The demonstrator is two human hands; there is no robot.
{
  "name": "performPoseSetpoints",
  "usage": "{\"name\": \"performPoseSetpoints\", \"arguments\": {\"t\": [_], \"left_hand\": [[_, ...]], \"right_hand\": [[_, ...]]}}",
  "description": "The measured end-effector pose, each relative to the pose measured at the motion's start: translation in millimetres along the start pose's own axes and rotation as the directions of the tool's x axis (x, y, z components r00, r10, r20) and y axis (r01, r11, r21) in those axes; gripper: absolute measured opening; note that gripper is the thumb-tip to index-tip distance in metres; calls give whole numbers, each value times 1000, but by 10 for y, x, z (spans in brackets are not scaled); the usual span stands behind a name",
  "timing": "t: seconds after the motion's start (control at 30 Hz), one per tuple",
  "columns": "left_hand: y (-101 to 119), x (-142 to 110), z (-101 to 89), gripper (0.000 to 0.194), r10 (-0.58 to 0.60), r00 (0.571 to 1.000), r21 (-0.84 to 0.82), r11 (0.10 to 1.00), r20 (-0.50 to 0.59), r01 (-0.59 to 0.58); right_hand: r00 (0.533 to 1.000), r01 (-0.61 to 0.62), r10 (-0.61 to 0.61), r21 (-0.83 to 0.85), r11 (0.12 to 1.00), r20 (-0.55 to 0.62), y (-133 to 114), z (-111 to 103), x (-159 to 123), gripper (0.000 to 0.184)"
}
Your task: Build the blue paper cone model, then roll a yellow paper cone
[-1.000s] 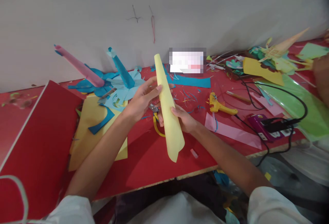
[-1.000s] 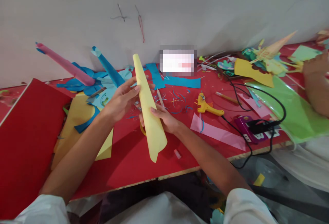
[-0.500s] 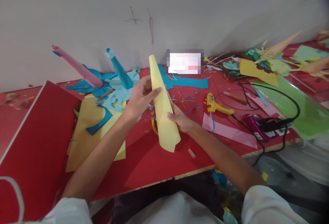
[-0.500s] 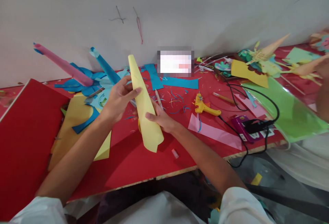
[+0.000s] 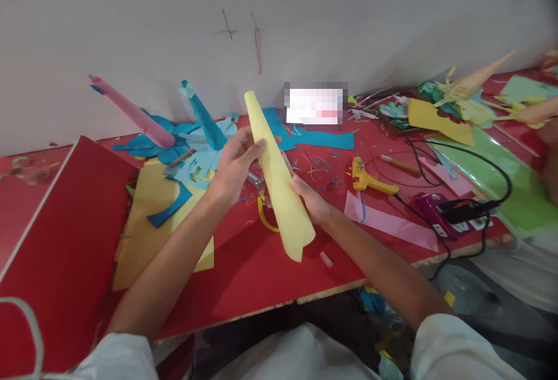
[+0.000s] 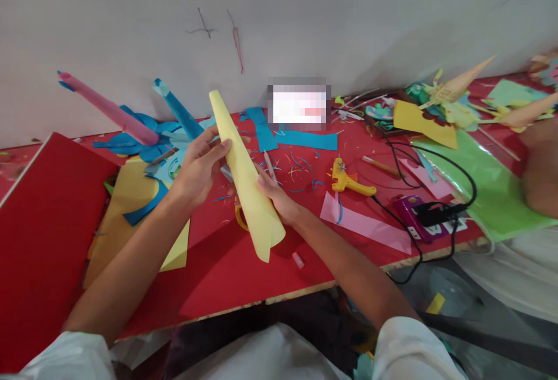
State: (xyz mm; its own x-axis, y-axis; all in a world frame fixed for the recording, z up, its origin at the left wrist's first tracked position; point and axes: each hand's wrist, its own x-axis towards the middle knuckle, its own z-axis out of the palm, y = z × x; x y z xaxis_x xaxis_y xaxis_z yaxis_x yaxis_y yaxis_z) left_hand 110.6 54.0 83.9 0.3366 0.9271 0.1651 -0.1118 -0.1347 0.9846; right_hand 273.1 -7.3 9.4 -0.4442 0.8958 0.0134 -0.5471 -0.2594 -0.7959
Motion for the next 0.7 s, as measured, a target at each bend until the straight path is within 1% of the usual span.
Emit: {"name": "performPoseSetpoints", "arguments": {"t": [0.03,0.1,0.17,0.2,0.27,0.3,0.43,0.5,0.57,0.67,0.7], "left_hand": [[-6,15,-30,38,11,1000,-4,1000,-27,-11],[-14,57,-123,34,72,987,-5,997,-141,-74],[-10,105,-235,28,168,942,32,986,-290,-166],[-3,124,-282,30,199,928,49,980,-316,-193],[17,141,-327,39,216,933,68,976,-288,-205],[26,136,-321,43,225,936,76,974,-270,-212],[33,62,-183,56,241,945,163,965,-220,-208],[25,34,-140,57,259,936,208,955,-239,-211],[31,28,-147,48,306,921,267,933,-239,-240],[79,29,-187,18,429,888,391,855,-163,-341],[101,25,-191,20,475,872,439,813,-120,-382]], "right_hand": [[1000,5,-5,7,1000,-6,-7,-3,1,74],[999,41,-41,0,999,-10,-30,-4,6,63],[996,87,-87,-16,996,-10,-57,-3,12,54],[995,103,-104,-25,994,-12,-67,-4,15,52],[993,118,-119,-36,992,-21,-77,-11,19,51],[993,114,-115,-39,993,-27,-74,-17,21,51],[995,84,-86,-32,996,-49,-39,-44,25,57],[996,79,-80,-29,996,-50,-24,-51,25,60],[996,77,-78,-31,997,-46,-21,-50,22,62],[996,69,-72,-38,997,-60,-33,-34,17,62],[995,67,-70,-40,997,-69,-39,-26,15,62]]}}
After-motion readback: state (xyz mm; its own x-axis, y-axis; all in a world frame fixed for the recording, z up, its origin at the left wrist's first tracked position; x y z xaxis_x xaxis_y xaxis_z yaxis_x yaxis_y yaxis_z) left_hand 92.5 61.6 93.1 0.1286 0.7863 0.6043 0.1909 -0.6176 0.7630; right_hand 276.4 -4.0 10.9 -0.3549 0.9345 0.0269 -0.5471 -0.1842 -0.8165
